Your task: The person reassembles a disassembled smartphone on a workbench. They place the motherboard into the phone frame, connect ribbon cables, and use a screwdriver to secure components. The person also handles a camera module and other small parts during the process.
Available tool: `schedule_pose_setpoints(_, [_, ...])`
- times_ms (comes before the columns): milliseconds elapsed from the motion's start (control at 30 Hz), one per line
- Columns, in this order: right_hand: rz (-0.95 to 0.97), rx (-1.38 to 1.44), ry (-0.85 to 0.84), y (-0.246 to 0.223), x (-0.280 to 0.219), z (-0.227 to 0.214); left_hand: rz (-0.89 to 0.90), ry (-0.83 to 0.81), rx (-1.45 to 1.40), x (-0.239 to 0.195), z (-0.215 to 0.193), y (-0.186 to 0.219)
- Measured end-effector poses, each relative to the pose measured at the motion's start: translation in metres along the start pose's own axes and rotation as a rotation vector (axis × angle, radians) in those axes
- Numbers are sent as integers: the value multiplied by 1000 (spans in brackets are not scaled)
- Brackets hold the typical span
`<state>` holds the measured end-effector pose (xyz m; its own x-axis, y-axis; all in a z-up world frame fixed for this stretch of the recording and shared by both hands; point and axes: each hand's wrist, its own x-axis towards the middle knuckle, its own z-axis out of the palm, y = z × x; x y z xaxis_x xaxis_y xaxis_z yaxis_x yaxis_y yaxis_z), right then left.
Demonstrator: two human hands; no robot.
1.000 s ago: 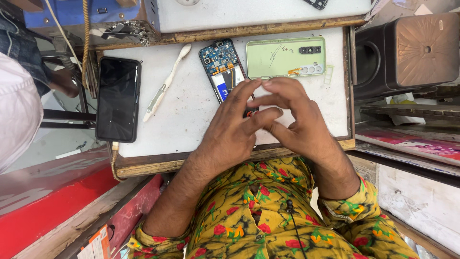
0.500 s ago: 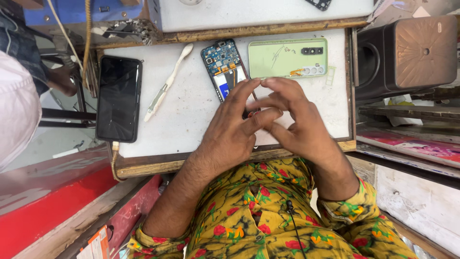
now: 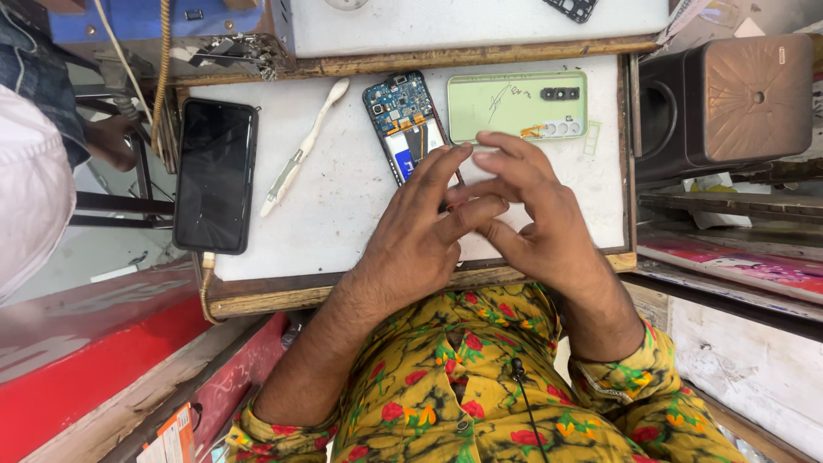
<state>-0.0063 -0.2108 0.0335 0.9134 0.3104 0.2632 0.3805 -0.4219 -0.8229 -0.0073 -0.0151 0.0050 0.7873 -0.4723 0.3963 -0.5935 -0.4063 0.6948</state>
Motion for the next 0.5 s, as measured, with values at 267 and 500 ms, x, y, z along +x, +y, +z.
schedule_pose_setpoints(267, [-11,72,-75,-3,-3,-5,-26,-61,-19,-3,2,2])
schedule_pose_setpoints(500, [24,51,-76,4,-2,-8,-36,-97,14,0,6,-1])
